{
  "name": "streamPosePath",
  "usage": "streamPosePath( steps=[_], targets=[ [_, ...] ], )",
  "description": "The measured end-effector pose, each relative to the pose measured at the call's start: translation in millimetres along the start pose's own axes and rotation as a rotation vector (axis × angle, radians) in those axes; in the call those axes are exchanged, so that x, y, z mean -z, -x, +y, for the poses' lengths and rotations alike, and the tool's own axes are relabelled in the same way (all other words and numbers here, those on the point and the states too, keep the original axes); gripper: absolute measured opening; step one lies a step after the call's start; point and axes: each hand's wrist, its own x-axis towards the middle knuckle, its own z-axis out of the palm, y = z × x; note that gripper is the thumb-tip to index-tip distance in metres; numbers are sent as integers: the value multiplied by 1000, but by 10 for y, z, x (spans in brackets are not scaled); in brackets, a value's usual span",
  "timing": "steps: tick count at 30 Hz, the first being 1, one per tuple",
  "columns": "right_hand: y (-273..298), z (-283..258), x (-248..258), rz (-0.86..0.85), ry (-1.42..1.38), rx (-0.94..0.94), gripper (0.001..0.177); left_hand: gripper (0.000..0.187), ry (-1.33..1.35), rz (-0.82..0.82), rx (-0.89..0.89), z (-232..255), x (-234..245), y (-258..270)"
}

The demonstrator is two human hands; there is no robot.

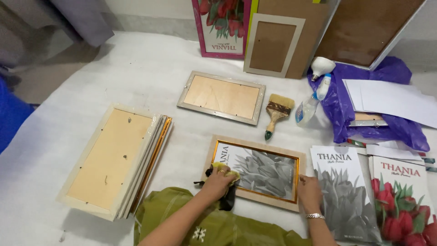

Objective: Clean the glass surface of a picture frame using a cloth

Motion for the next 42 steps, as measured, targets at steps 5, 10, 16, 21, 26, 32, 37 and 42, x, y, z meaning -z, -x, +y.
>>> streamPosePath(
  steps=[5,10,16,21,26,32,37,42],
  targets=[
    [11,4,13,24,6,-10,35,31,-86,288,2,-97,-108,-546],
    [2,-43,48,-24,17,-55,33,32,-144,442,118,-157,-114,-956],
    [-43,-20,25,-12,53,-34,32,26,-88,165,176,-82,54,-322],
    [-60,54,-68,31,81,34,36,27,-139,160,125,-28,-52,127],
    [-29,-6,7,20,58,9,35,38,-334,421,120,-177,-112,-579],
    [-19,21,-9,32,61,22,38,33,-208,568,456,295,-181,-1055],
    [-48,-21,-36,86,43,78,33,37,-37,512,399,1039,-461,-1320],
    [-109,142,-128,145,58,132,33,23,22,493,114,1969,-1012,-1673]
  ],
)
